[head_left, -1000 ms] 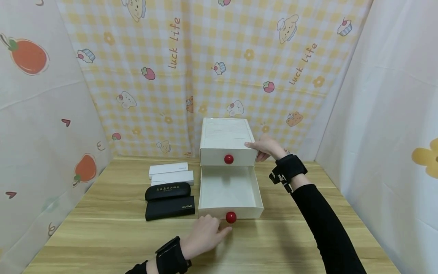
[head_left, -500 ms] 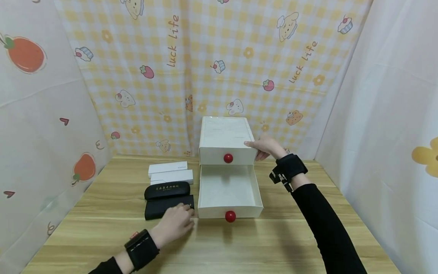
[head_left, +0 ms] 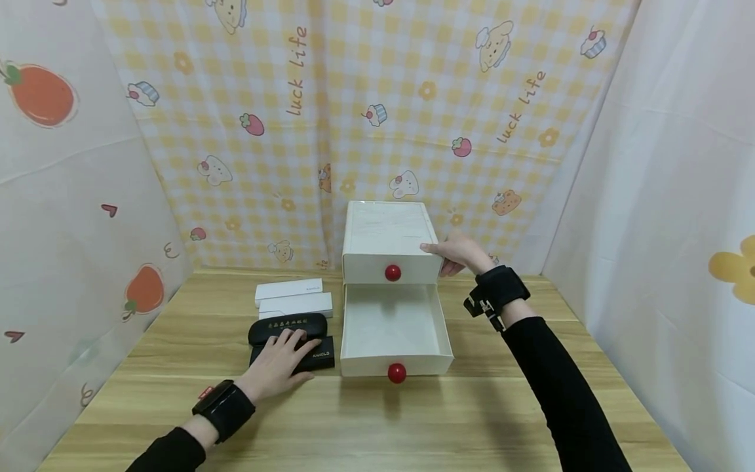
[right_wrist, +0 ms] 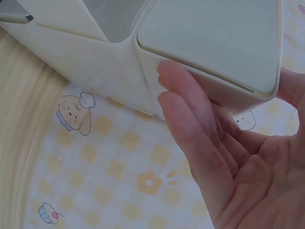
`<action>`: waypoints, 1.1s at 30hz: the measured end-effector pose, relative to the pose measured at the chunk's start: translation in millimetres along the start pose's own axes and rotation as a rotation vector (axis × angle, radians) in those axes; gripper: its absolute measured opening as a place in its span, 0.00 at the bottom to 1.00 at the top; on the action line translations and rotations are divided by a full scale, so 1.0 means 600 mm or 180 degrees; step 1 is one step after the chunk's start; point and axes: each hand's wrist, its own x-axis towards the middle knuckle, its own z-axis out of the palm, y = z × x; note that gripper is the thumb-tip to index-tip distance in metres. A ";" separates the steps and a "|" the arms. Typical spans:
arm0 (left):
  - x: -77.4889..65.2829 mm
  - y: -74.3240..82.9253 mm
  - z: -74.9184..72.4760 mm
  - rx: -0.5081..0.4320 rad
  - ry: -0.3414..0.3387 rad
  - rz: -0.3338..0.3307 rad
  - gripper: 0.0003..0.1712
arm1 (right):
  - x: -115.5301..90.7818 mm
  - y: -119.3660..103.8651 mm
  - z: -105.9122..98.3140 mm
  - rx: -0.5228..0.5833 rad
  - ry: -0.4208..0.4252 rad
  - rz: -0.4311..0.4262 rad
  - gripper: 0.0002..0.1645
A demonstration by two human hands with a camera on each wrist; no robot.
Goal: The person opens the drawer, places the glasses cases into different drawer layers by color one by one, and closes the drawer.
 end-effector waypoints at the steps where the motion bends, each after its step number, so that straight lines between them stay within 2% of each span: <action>1: 0.000 -0.001 0.002 0.0015 0.0013 0.0007 0.36 | 0.000 0.001 0.000 -0.0001 0.0001 -0.0009 0.34; 5: 0.004 -0.005 0.009 0.0054 0.0064 0.0089 0.37 | 0.000 0.003 0.000 0.0004 0.0024 -0.0038 0.34; 8: 0.008 -0.009 0.012 0.0019 0.0021 0.0131 0.38 | 0.002 0.002 0.001 0.0010 0.0034 -0.0016 0.34; 16: 0.007 -0.008 0.018 -0.0138 -0.0186 0.0236 0.37 | 0.004 0.004 0.001 -0.0004 0.0009 -0.0006 0.34; 27: 0.001 -0.010 0.024 -0.0196 -0.0498 0.0227 0.35 | 0.003 0.006 -0.001 -0.0053 0.0014 -0.0073 0.34; 33: 0.008 -0.012 0.025 -0.0123 -0.0422 0.0332 0.35 | 0.003 0.005 0.001 0.0002 -0.0028 -0.0046 0.34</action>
